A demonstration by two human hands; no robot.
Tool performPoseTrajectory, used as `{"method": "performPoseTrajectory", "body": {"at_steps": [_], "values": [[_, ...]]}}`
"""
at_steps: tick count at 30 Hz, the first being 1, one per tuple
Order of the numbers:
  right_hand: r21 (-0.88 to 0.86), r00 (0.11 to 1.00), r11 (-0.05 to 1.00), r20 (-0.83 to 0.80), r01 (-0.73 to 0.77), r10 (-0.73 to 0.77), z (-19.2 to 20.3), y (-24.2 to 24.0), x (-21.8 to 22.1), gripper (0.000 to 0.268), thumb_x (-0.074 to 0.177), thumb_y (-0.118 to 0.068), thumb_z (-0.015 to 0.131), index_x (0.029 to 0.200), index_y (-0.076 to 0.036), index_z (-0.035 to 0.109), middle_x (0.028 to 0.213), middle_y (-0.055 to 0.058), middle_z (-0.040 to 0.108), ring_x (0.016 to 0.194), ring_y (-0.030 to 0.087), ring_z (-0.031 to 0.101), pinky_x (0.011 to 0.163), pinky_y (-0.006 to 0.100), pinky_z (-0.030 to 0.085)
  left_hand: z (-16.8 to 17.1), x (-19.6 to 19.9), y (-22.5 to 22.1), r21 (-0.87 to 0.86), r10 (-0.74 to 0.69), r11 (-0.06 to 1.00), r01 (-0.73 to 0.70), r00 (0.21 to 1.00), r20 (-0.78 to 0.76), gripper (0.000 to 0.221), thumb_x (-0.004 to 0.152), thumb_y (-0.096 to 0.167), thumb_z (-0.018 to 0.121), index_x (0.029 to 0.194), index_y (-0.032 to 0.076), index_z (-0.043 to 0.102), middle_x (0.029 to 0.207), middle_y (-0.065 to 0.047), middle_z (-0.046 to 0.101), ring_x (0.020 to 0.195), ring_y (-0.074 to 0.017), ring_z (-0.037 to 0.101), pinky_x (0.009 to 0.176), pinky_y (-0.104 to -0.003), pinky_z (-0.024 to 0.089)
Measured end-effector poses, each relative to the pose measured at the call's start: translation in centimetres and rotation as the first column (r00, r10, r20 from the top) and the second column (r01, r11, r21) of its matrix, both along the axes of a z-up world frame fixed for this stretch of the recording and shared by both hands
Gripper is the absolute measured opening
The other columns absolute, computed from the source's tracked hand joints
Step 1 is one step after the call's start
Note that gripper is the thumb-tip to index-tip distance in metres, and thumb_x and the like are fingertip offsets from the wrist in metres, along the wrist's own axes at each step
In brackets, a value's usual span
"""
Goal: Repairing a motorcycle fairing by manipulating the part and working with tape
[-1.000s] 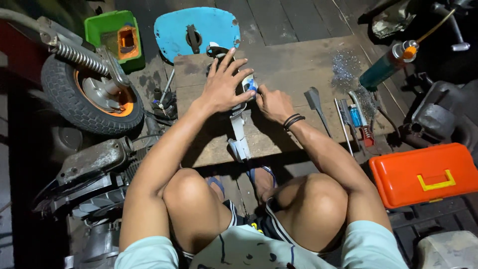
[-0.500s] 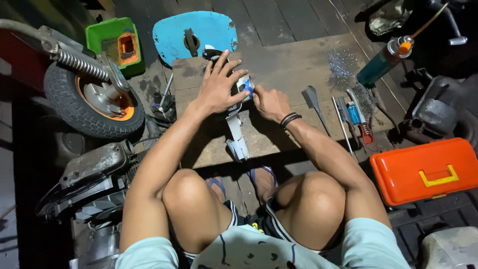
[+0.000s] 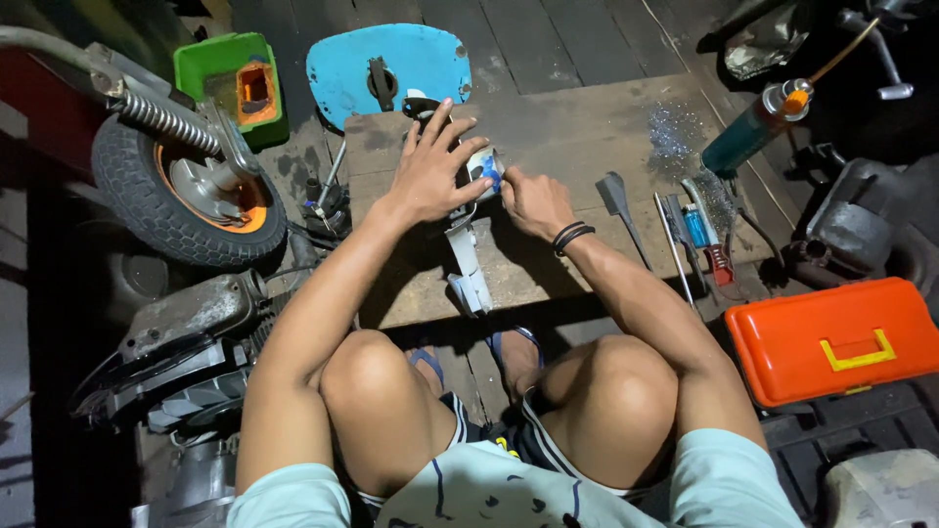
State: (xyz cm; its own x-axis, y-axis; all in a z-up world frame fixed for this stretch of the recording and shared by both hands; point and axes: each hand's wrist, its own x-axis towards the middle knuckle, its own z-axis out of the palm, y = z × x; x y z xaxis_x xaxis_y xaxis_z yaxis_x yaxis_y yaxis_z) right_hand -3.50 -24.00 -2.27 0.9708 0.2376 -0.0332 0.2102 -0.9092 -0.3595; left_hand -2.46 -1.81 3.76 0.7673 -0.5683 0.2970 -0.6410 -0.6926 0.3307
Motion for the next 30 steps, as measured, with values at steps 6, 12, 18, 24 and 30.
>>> {"method": "performPoseTrajectory", "body": {"at_steps": [6, 12, 18, 24, 30], "values": [[0.013, 1.0, 1.0, -0.012, 0.002, -0.002, 1.4, 0.1, -0.9, 0.033, 0.104, -0.038, 0.041, 0.114, -0.012, 0.058, 0.087, 0.03, 0.073, 0.089, 0.05, 0.074, 0.074, 0.057, 0.057, -1.8, 0.6, 0.4, 0.084, 0.054, 0.995, -0.062, 0.994, 0.099, 0.057, 0.097, 0.066, 0.058, 0.139, 0.027, 0.057, 0.151, -0.005, 0.045, 0.154, -0.0374, 0.017, 0.11, -0.074, 0.035], [-0.083, 0.998, 0.997, -0.07, -0.007, 0.001, 0.7, 0.3, -0.2, 0.035, 0.103, -0.047, 0.039, 0.117, -0.018, 0.054, 0.088, 0.03, 0.073, 0.09, 0.051, 0.073, 0.079, 0.06, 0.057, -2.1, 0.6, 0.5, 0.085, 0.069, 0.993, -0.078, 0.992, 0.104, 0.059, 0.097, 0.069, 0.054, 0.14, 0.029, 0.055, 0.153, -0.003, 0.043, 0.155, -0.0353, 0.016, 0.112, -0.073, 0.034], [-0.071, 0.997, 0.997, -0.077, 0.002, -0.007, 1.5, 0.2, -0.4, 0.032, 0.103, -0.044, 0.041, 0.118, -0.021, 0.057, 0.09, 0.03, 0.072, 0.094, 0.052, 0.072, 0.081, 0.061, 0.056, -2.0, 0.6, 0.4, 0.105, 0.08, 0.991, -0.088, 0.994, 0.077, 0.058, 0.096, 0.068, 0.055, 0.14, 0.029, 0.055, 0.153, -0.003, 0.042, 0.155, -0.0355, 0.015, 0.113, -0.073, 0.033], [-0.073, 0.999, 0.997, -0.037, 0.002, -0.004, 1.8, 0.3, -0.9, 0.034, 0.102, -0.045, 0.039, 0.119, -0.022, 0.058, 0.09, 0.031, 0.072, 0.094, 0.053, 0.072, 0.084, 0.06, 0.056, -1.7, 0.4, 0.5, 0.101, 0.078, 0.991, -0.083, 0.995, 0.054, 0.059, 0.098, 0.068, 0.052, 0.141, 0.028, 0.054, 0.153, -0.004, 0.041, 0.156, -0.0352, 0.013, 0.114, -0.073, 0.032], [-0.067, 1.0, 0.998, -0.005, -0.008, 0.008, 1.1, 0.1, -0.6, 0.031, 0.102, -0.042, 0.042, 0.118, -0.022, 0.059, 0.087, 0.03, 0.072, 0.092, 0.053, 0.072, 0.081, 0.061, 0.056, -1.7, 0.4, 0.5, 0.113, 0.083, 0.99, -0.09, 0.995, 0.06, 0.059, 0.098, 0.068, 0.052, 0.141, 0.029, 0.055, 0.153, -0.004, 0.042, 0.156, -0.0343, 0.013, 0.114, -0.073, 0.032]]}}
